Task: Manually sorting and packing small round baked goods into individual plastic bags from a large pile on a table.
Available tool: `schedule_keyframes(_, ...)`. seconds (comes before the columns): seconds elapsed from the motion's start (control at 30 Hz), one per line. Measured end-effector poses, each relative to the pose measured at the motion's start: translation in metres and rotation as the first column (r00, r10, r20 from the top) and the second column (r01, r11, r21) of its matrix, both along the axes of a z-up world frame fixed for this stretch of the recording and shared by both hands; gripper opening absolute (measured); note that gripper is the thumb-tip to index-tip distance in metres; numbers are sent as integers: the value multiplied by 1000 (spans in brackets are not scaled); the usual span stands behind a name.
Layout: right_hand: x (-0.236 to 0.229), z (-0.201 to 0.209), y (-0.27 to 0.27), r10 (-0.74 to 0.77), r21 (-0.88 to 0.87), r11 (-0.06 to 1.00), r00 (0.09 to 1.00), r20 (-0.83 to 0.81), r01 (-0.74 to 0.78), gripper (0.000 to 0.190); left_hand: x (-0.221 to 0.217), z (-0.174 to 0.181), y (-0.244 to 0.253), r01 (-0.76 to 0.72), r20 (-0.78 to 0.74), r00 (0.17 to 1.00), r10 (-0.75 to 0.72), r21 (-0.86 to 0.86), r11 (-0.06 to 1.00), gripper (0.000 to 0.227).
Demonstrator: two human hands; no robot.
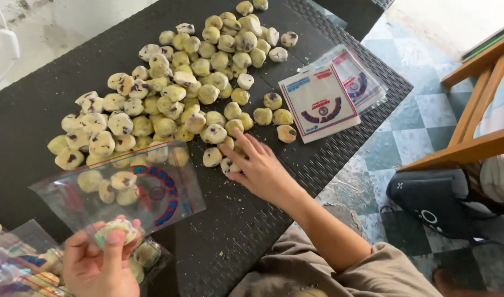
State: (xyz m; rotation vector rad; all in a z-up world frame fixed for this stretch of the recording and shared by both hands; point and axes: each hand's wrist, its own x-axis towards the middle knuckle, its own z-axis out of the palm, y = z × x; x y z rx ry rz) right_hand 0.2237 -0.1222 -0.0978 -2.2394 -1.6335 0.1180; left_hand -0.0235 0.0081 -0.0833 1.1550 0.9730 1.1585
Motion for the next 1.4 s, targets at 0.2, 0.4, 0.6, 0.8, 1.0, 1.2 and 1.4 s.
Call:
schedule_keyframes(0.2,-4,-7,0,-31,177,984,1000,4,30,40,19,31,-6,-32,-184,983,4,-152,988,30)
schedule_keyframes(0.4,-6,5,4,3,412,904,965,-264,110,23,7,-16,1,37,63,997,-34,-52,998,24)
schedule_keyframes(0.6,-11,28,-5,281,398,870,369,-886,291,39,14,-9,1,110,159,983,-89,-130,985,22)
schedule_keyframes(0.8,-2,-3,-7,376,419,835,185,-908,358,33,12,1,-3,126,213,970,-116,-36,991,23)
schedule_keyframes(1.0,-30,29,-1,261,300,939,221,-940,170,42,3,-31,2,101,165,979,-116,98,990,28)
schedule_keyframes(1.2,-15,13,6,179,210,895,115,-977,394,38,1,-28,2,31,214,975,-65,157,987,35)
schedule_keyframes(1.4,-25,8,4,229,260,945,167,-959,196,32,13,-4,-11,239,157,953,-258,133,962,30)
